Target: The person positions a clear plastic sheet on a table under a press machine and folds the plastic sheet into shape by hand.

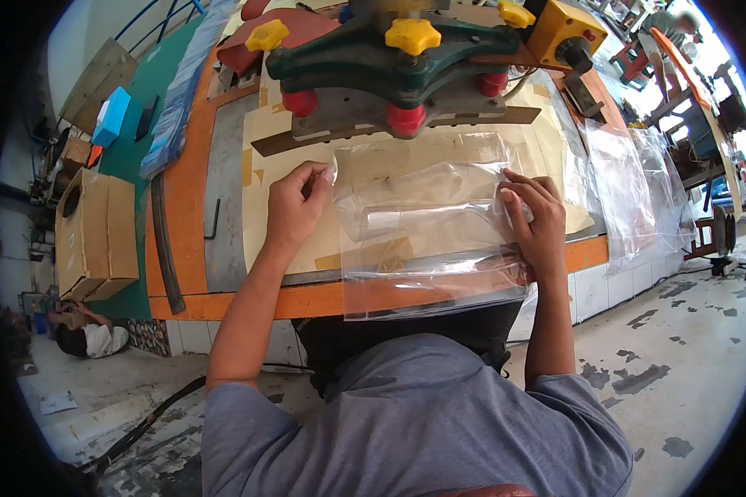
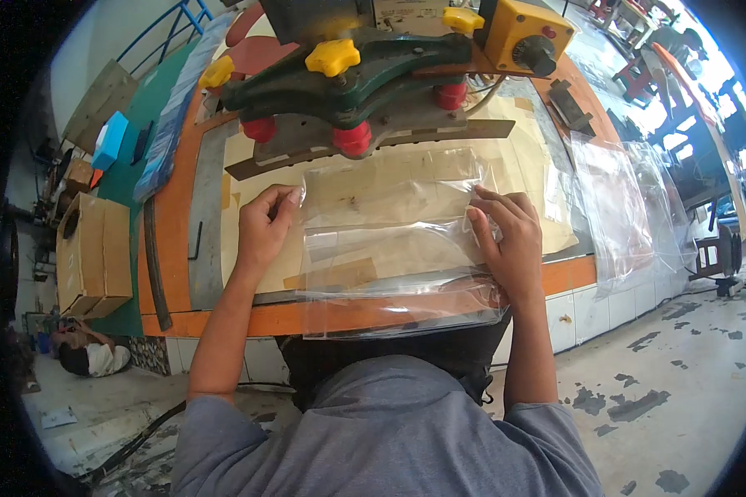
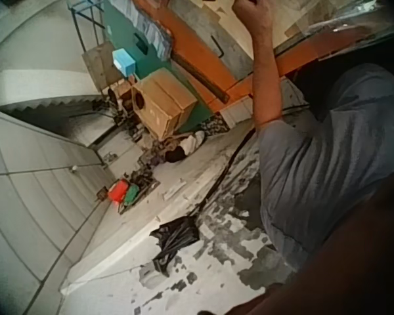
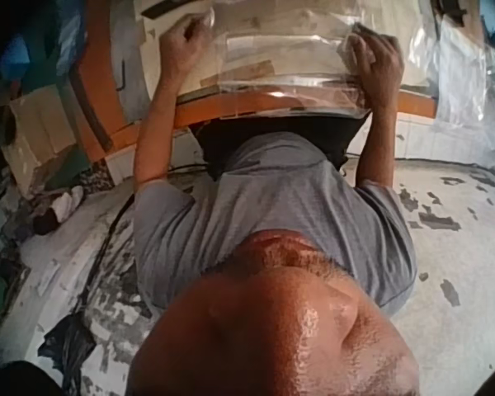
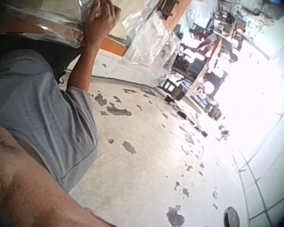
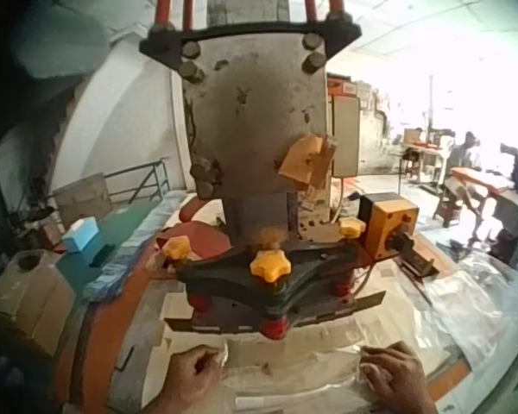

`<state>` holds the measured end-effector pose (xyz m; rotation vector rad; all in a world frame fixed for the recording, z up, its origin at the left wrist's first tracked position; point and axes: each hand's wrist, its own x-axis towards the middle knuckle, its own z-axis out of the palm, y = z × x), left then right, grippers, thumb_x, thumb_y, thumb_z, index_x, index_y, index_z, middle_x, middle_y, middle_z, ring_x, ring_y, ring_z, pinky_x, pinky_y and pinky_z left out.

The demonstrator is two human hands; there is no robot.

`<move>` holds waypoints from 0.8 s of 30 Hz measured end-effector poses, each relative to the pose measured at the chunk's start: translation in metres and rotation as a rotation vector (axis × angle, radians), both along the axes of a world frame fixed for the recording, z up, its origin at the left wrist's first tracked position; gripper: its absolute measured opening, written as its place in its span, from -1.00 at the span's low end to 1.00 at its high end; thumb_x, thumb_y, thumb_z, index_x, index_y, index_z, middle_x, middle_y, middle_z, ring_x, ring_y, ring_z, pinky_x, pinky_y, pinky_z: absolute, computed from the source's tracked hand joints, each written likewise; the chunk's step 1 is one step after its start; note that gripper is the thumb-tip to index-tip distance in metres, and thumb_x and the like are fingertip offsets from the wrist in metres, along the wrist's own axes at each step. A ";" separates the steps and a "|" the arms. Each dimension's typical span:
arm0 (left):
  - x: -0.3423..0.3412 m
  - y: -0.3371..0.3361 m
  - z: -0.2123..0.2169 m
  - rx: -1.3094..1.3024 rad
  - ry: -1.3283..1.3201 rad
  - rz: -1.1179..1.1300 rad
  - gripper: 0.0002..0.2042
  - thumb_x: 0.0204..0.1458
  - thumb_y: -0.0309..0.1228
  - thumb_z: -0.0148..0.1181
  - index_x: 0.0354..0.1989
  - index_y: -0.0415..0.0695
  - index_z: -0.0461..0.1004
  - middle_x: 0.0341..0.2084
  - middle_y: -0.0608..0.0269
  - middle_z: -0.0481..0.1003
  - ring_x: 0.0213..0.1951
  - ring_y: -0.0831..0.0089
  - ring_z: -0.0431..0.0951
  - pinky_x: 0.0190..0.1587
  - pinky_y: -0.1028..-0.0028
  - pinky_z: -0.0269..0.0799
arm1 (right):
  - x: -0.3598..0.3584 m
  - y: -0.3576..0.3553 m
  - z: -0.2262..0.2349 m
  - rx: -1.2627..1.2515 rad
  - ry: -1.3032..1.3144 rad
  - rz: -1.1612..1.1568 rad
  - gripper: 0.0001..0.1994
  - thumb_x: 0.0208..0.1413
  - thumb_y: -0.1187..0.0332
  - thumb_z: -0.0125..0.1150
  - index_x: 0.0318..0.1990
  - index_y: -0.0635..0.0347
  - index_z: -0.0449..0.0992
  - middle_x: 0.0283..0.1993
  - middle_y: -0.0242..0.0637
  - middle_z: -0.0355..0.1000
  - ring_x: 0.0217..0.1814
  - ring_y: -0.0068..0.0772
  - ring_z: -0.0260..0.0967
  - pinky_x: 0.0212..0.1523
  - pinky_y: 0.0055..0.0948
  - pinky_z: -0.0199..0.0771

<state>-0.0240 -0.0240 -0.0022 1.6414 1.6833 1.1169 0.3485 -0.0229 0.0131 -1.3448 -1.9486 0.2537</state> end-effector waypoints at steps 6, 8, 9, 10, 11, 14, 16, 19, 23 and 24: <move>-0.001 0.000 -0.005 0.050 -0.007 -0.072 -0.80 0.33 -0.37 0.25 -0.05 -0.25 0.66 -0.51 0.51 0.46 -0.46 0.74 0.32 -0.41 0.58 0.26 | -0.002 -0.002 0.004 0.014 0.010 -0.028 -0.74 0.26 0.26 0.32 -0.04 0.25 0.70 0.09 -0.13 0.65 0.05 -0.09 0.53 0.13 -0.21 0.49; -0.004 -0.001 -0.006 0.049 -0.002 -0.070 -0.81 0.33 -0.38 0.25 -0.07 -0.25 0.66 -0.51 0.50 0.47 -0.45 0.73 0.33 -0.40 0.58 0.28 | -0.002 -0.001 0.005 0.050 0.065 -0.007 -0.73 0.28 0.26 0.31 0.00 0.23 0.68 0.11 -0.12 0.63 0.09 -0.07 0.54 0.12 -0.19 0.50; -0.005 -0.001 -0.007 0.048 0.009 -0.058 -0.81 0.32 -0.38 0.25 -0.08 -0.25 0.66 -0.52 0.48 0.48 -0.45 0.72 0.34 -0.39 0.58 0.30 | -0.001 0.000 0.006 0.052 0.061 -0.014 -0.73 0.28 0.26 0.31 0.00 0.23 0.68 0.11 -0.12 0.63 0.09 -0.07 0.54 0.12 -0.19 0.50; -0.004 0.000 -0.007 0.050 0.006 -0.065 -0.81 0.32 -0.38 0.25 -0.08 -0.25 0.66 -0.52 0.48 0.48 -0.45 0.72 0.34 -0.39 0.58 0.30 | 0.001 0.000 0.007 0.016 0.112 -0.021 -0.74 0.29 0.27 0.30 0.00 0.23 0.68 0.10 -0.12 0.64 0.09 -0.09 0.54 0.11 -0.21 0.50; -0.004 0.001 -0.006 0.058 0.037 -0.043 -0.84 0.31 -0.41 0.26 -0.12 -0.26 0.65 -0.57 0.43 0.47 -0.49 0.69 0.34 -0.41 0.55 0.31 | 0.001 0.001 0.008 -0.021 0.164 -0.027 -0.74 0.30 0.27 0.29 0.00 0.23 0.68 0.09 -0.12 0.64 0.10 -0.10 0.55 0.10 -0.22 0.51; -0.002 0.002 -0.002 0.056 0.091 -0.019 -0.85 0.28 -0.41 0.30 -0.20 -0.26 0.64 -0.64 0.34 0.48 -0.55 0.64 0.36 -0.43 0.52 0.33 | 0.009 0.003 0.011 -0.097 0.225 -0.087 -0.73 0.33 0.24 0.28 0.01 0.22 0.68 0.06 -0.13 0.66 0.10 -0.14 0.54 0.09 -0.24 0.50; 0.000 0.002 -0.003 0.046 0.114 -0.015 -0.84 0.27 -0.39 0.31 -0.23 -0.25 0.64 -0.65 0.31 0.49 -0.57 0.63 0.38 -0.44 0.51 0.34 | 0.012 0.008 0.018 -0.077 0.188 -0.080 -0.70 0.33 0.21 0.29 0.03 0.22 0.68 0.03 -0.13 0.67 0.03 -0.19 0.57 0.02 -0.26 0.53; 0.002 0.001 -0.002 0.027 0.060 0.006 -0.77 0.27 -0.30 0.35 -0.25 -0.25 0.62 -0.60 0.39 0.51 -0.50 0.70 0.39 -0.41 0.54 0.33 | 0.012 0.020 0.027 -0.312 0.200 -0.180 -0.65 0.32 0.16 0.29 0.05 0.26 0.67 -0.04 -0.10 0.67 -0.16 -0.27 0.61 -0.11 -0.27 0.58; 0.004 0.000 0.002 -0.013 0.173 -0.001 -0.77 0.21 -0.28 0.40 -0.29 -0.22 0.61 -0.64 0.37 0.49 -0.55 0.65 0.38 -0.44 0.51 0.32 | 0.022 0.049 0.013 -0.287 0.132 -0.192 -0.60 0.30 0.12 0.31 0.05 0.31 0.66 -0.10 -0.07 0.67 -0.16 -0.23 0.61 -0.09 -0.26 0.58; 0.005 -0.001 0.003 -0.028 0.202 -0.011 -0.76 0.20 -0.28 0.41 -0.31 -0.22 0.61 -0.66 0.37 0.47 -0.58 0.63 0.37 -0.45 0.49 0.31 | 0.022 0.056 0.012 -0.374 0.130 -0.175 -0.57 0.30 0.10 0.32 0.03 0.34 0.65 -0.12 -0.04 0.67 -0.16 -0.21 0.62 -0.09 -0.25 0.58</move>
